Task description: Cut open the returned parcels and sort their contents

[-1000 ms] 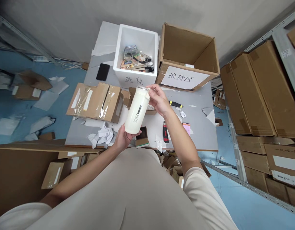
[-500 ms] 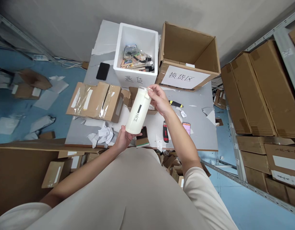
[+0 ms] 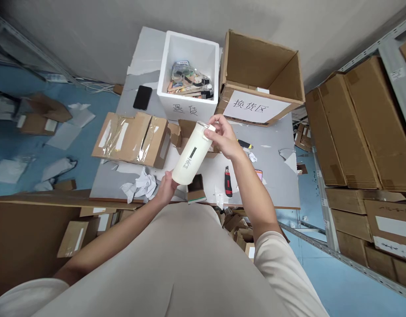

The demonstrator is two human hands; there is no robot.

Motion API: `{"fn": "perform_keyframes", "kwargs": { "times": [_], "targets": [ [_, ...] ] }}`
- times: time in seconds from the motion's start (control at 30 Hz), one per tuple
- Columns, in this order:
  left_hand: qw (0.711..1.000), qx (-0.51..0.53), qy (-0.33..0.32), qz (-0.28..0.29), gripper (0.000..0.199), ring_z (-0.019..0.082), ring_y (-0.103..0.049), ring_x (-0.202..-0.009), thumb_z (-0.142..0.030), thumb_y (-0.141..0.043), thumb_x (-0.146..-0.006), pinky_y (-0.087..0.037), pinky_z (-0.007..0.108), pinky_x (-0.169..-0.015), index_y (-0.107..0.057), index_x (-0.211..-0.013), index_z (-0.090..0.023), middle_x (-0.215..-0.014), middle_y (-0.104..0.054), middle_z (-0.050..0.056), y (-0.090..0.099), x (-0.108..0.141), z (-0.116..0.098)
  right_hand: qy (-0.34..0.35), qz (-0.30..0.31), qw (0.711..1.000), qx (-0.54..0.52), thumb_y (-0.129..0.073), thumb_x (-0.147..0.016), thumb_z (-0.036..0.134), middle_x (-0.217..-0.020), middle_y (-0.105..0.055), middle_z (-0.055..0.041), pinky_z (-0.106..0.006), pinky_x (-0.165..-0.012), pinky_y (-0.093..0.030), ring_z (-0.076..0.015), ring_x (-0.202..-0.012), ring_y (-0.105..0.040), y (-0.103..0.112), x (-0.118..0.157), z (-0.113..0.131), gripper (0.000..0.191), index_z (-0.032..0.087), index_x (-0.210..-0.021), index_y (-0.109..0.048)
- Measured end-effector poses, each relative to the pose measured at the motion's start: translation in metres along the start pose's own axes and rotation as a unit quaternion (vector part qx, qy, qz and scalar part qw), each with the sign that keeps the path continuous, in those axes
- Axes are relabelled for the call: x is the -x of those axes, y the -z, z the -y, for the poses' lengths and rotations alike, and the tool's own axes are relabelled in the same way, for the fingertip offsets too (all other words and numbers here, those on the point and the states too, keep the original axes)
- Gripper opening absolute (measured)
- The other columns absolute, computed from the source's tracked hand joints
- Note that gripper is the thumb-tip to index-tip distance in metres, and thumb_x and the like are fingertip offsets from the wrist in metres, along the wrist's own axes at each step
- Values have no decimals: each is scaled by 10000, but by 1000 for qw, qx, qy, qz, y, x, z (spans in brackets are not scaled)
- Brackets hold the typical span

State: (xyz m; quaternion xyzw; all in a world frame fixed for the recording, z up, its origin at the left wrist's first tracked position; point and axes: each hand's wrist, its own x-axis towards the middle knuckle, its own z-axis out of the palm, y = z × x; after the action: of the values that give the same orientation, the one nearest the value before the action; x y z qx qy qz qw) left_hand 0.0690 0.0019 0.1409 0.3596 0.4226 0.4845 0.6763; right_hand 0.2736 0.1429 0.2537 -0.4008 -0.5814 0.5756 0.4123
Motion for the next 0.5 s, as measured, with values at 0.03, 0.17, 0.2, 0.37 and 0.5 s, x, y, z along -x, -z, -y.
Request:
{"fn": "perform_keyframes", "kwargs": {
  "times": [0.03, 0.17, 0.2, 0.37, 0.5],
  "targets": [
    [998, -52, -32, 1, 864, 328, -547, -1186, -785, -332, -797, -481, 457, -931, -471, -1345, -131, -1313, -560, 180, 5, 0, 0, 17, -13, 1000, 8, -733, -713, 520, -860, -556, 26, -226, -502, -463, -115, -646, -551, 2, 5, 0, 451, 278, -993, -476],
    [943, -320, -80, 43, 1073, 370, -373, -1339, -687, -710, -590, -359, 517, -1068, -307, -1448, -183, -1482, -369, 168, 22, 0, 4, 53, -89, 994, 46, -703, -750, 503, -969, -566, 7, -207, -488, -443, -116, -695, -577, 14, 38, -11, 422, 289, -1048, -493],
    [925, -367, -73, 66, 1081, 371, -348, -1355, -627, -758, -570, -331, 524, -1092, -308, -1446, -180, -1488, -356, 167, 23, -1, 7, 51, -110, 991, 54, -699, -756, 494, -987, -568, 3, -205, -487, -441, -120, -713, -583, 17, 49, -18, 414, 289, -1054, -499],
    [897, -419, -86, 117, 641, 299, -460, -1286, -392, -651, -766, -374, 476, -1087, -451, -1334, -170, -1378, -492, 139, 18, -6, 31, 22, -180, 978, 102, -694, -761, 460, -1016, -582, -20, -273, -655, -521, -155, -851, -600, 19, 96, -59, 384, 266, -1043, -522],
    [903, -406, -96, 103, 517, 255, -530, -1204, -299, -630, -766, -461, 430, -1015, -510, -1257, -190, -1291, -555, 114, 20, -3, 39, 50, -186, 968, 163, -701, -748, 452, -1049, -587, -41, -375, -890, -504, -186, -975, -593, 12, 114, -68, 390, 260, -1040, -527]
  ]
}}
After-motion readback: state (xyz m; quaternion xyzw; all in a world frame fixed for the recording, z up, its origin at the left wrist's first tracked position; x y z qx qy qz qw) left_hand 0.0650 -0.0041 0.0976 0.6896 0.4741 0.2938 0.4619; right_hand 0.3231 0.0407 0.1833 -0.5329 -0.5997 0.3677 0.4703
